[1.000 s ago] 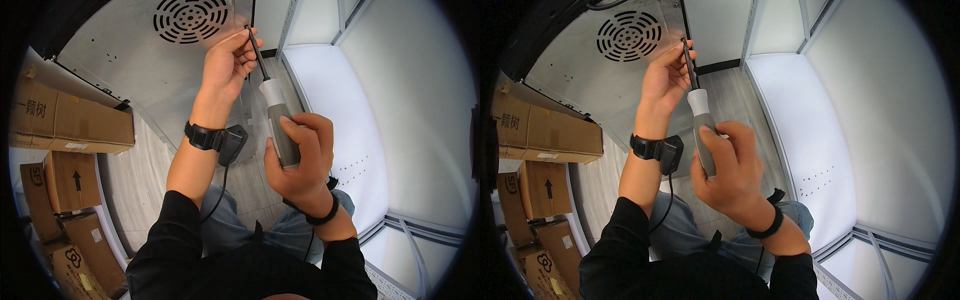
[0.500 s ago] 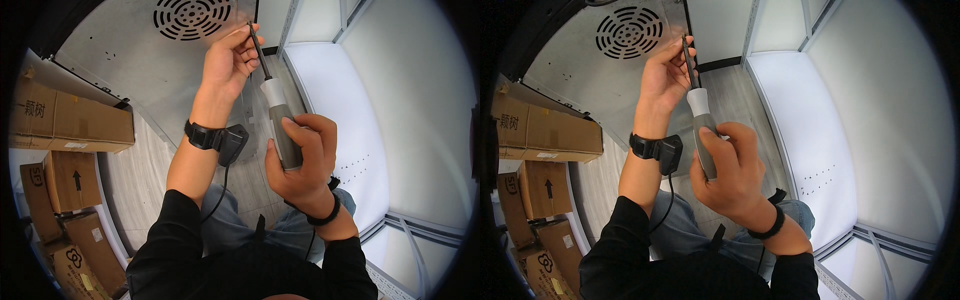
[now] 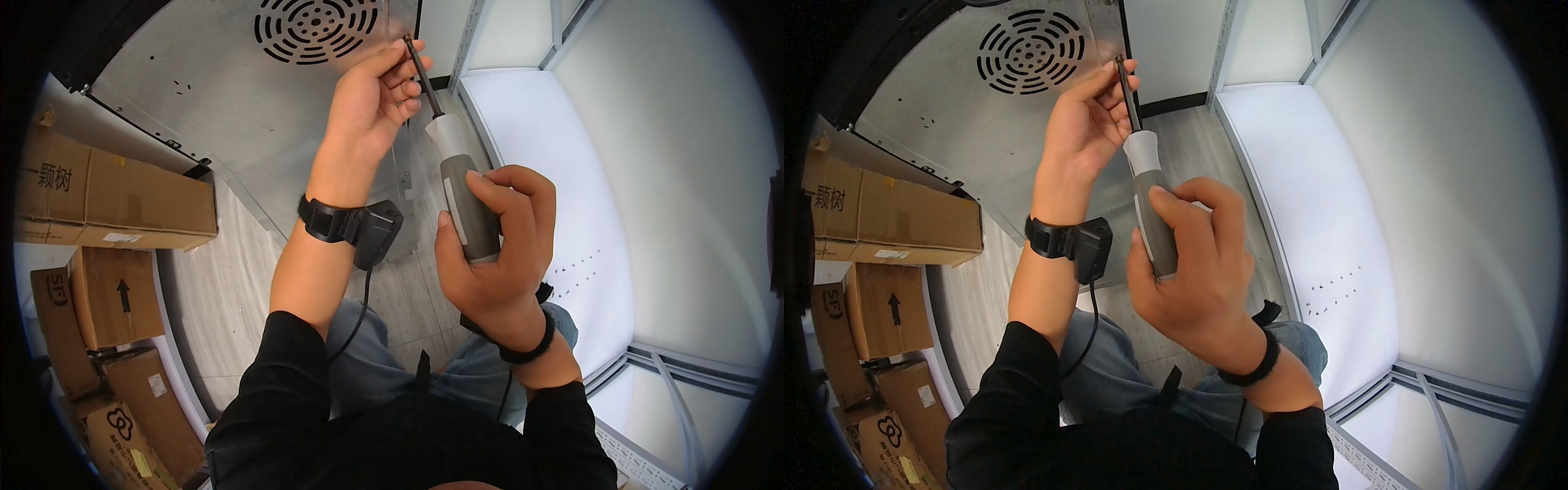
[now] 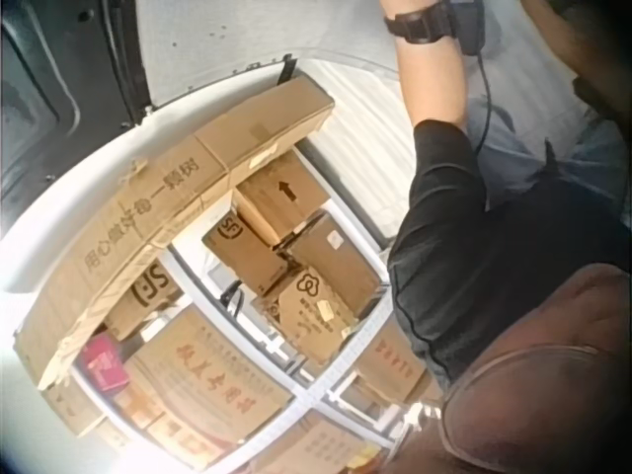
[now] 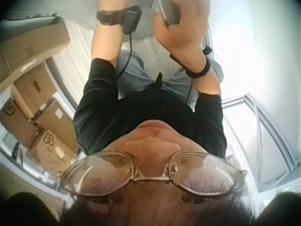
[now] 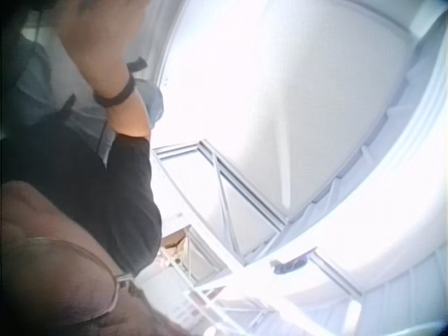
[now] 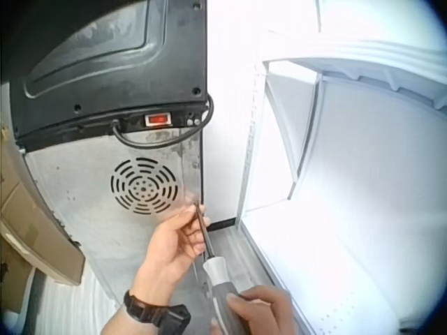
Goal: The person wipes the interior of a black electronic device with a blue cloth, then uses a screwdriver to fasten screws into the device's casing and a metal backplate. The person handles the device, cloth, and screwdriver throughout the task.
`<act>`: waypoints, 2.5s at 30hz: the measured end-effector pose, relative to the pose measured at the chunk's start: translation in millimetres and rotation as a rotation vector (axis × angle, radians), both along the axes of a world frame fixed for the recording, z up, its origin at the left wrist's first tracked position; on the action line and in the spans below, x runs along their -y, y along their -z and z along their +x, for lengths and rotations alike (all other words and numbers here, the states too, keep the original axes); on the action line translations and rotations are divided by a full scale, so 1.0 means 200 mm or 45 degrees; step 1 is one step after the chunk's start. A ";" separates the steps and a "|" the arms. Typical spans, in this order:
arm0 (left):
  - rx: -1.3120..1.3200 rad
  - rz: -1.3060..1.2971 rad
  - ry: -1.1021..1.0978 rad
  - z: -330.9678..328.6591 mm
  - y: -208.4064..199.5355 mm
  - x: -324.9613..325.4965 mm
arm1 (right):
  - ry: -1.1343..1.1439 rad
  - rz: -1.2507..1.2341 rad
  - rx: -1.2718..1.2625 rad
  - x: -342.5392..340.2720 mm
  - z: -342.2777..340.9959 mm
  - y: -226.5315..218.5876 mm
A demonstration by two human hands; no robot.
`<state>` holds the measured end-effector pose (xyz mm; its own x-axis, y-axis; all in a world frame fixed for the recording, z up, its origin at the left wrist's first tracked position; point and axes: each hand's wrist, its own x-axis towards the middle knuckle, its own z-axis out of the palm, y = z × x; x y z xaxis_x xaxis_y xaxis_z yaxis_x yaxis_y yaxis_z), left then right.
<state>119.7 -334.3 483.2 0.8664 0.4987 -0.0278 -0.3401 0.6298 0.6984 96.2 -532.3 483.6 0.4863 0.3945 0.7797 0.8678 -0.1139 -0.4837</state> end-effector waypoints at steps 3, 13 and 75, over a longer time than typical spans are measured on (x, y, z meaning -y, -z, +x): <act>0.110 0.136 0.352 -0.04 0.01 -0.04 | 0.014 0.004 -0.020 0.00 0.00 -0.01; 0.054 0.167 0.242 -0.04 0.01 0.04 | -0.081 -0.070 -0.101 0.01 -0.06 -0.01; 0.177 0.236 0.296 -0.01 0.05 0.04 | 0.112 -0.305 -0.033 0.09 0.07 -0.03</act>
<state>117.2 -342.2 472.4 0.9467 0.2728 0.1715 -0.3024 0.5685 0.7651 109.5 -550.6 489.2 0.5456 0.5220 0.6557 0.8371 -0.3026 -0.4557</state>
